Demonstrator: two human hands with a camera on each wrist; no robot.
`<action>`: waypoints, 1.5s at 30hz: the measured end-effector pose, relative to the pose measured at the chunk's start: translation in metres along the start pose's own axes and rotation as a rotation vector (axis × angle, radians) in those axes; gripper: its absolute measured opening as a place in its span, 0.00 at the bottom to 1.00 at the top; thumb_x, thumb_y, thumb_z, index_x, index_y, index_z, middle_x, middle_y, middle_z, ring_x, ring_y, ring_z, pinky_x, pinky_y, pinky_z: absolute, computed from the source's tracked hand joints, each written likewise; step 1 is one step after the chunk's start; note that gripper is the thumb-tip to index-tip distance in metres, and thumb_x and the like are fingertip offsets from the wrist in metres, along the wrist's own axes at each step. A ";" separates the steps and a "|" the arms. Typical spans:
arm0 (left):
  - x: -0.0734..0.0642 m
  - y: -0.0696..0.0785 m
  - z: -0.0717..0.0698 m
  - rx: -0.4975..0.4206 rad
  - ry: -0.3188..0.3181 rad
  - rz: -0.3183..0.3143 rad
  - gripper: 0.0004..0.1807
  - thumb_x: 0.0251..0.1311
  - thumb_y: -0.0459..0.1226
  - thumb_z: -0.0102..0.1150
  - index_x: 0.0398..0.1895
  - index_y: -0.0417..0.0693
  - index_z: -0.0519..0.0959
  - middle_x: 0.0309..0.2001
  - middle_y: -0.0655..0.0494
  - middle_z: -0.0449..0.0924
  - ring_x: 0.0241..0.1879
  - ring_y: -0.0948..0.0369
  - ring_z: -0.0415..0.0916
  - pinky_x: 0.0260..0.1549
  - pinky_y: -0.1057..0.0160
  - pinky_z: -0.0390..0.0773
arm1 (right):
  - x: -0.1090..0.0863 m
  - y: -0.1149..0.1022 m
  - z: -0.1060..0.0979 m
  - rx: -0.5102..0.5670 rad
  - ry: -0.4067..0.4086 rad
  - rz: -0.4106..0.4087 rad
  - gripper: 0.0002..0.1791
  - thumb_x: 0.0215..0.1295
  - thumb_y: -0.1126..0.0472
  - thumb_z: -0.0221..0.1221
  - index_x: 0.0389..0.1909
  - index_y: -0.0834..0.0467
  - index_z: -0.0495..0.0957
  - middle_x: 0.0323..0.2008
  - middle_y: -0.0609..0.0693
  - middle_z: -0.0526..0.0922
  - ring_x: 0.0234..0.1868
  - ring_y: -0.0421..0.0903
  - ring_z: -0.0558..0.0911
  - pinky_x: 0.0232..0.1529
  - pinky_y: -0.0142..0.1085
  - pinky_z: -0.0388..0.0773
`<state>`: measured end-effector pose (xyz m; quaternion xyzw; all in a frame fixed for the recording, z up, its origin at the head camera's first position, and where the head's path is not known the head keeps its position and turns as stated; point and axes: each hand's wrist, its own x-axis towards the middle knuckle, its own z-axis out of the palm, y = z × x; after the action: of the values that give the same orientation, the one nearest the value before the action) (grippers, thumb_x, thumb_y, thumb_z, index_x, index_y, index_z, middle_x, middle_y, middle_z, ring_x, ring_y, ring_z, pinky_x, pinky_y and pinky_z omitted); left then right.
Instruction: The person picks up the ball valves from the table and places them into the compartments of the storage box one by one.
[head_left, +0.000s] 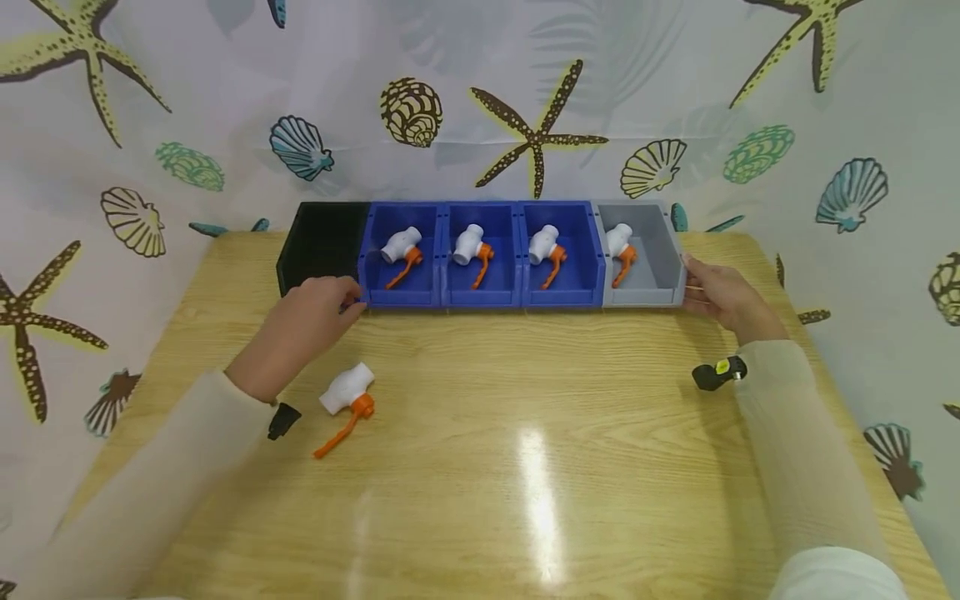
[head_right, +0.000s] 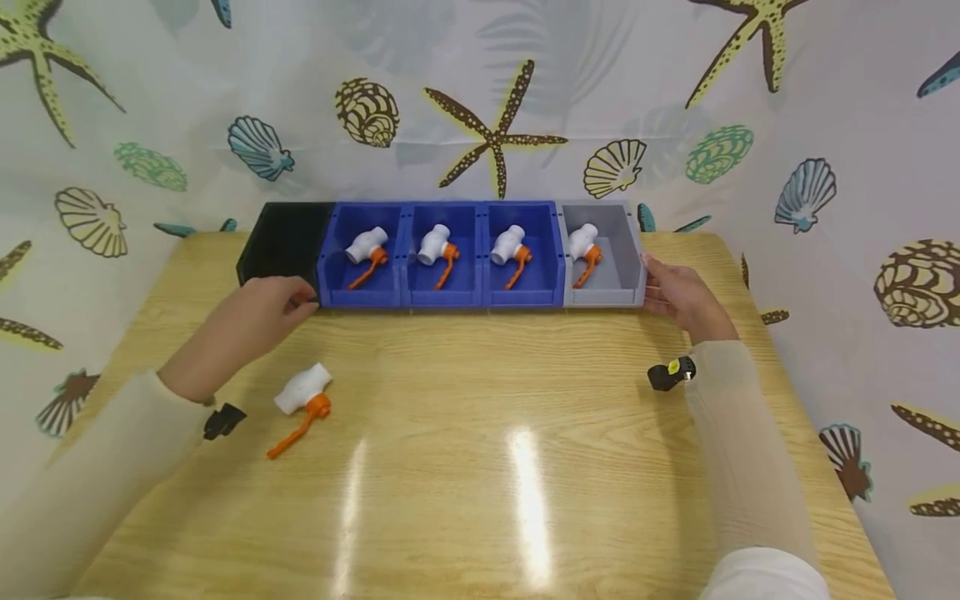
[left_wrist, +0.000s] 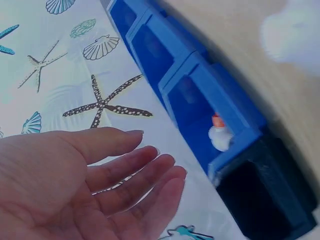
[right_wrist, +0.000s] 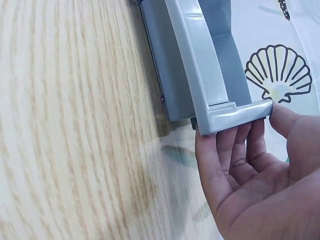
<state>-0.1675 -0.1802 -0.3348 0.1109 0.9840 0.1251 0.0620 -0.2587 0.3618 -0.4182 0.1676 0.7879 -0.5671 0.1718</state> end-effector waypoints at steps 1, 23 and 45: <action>-0.004 -0.003 0.002 -0.004 -0.001 -0.001 0.15 0.64 0.39 0.54 0.48 0.39 0.77 0.43 0.44 0.79 0.35 0.52 0.76 0.36 0.51 0.76 | -0.001 -0.001 0.000 -0.001 -0.003 -0.002 0.48 0.60 0.32 0.45 0.71 0.61 0.49 0.52 0.51 0.66 0.42 0.36 0.75 0.47 0.31 0.74; -0.087 -0.015 0.064 -0.070 -0.139 0.002 0.10 0.58 0.41 0.61 0.34 0.43 0.78 0.31 0.54 0.78 0.24 0.61 0.69 0.24 0.61 0.71 | -0.001 -0.002 -0.007 0.030 -0.033 -0.001 0.49 0.58 0.33 0.47 0.71 0.62 0.49 0.48 0.47 0.69 0.40 0.34 0.76 0.49 0.32 0.73; -0.107 -0.015 0.099 0.096 0.058 0.042 0.09 0.53 0.37 0.67 0.31 0.44 0.76 0.25 0.54 0.74 0.21 0.59 0.70 0.14 0.61 0.68 | 0.003 0.001 -0.001 -0.017 -0.010 0.016 0.50 0.57 0.30 0.45 0.72 0.58 0.50 0.54 0.50 0.66 0.46 0.39 0.74 0.50 0.33 0.73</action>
<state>-0.0526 -0.1965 -0.4236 0.1308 0.9877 0.0823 0.0256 -0.2612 0.3636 -0.4197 0.1696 0.7904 -0.5599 0.1818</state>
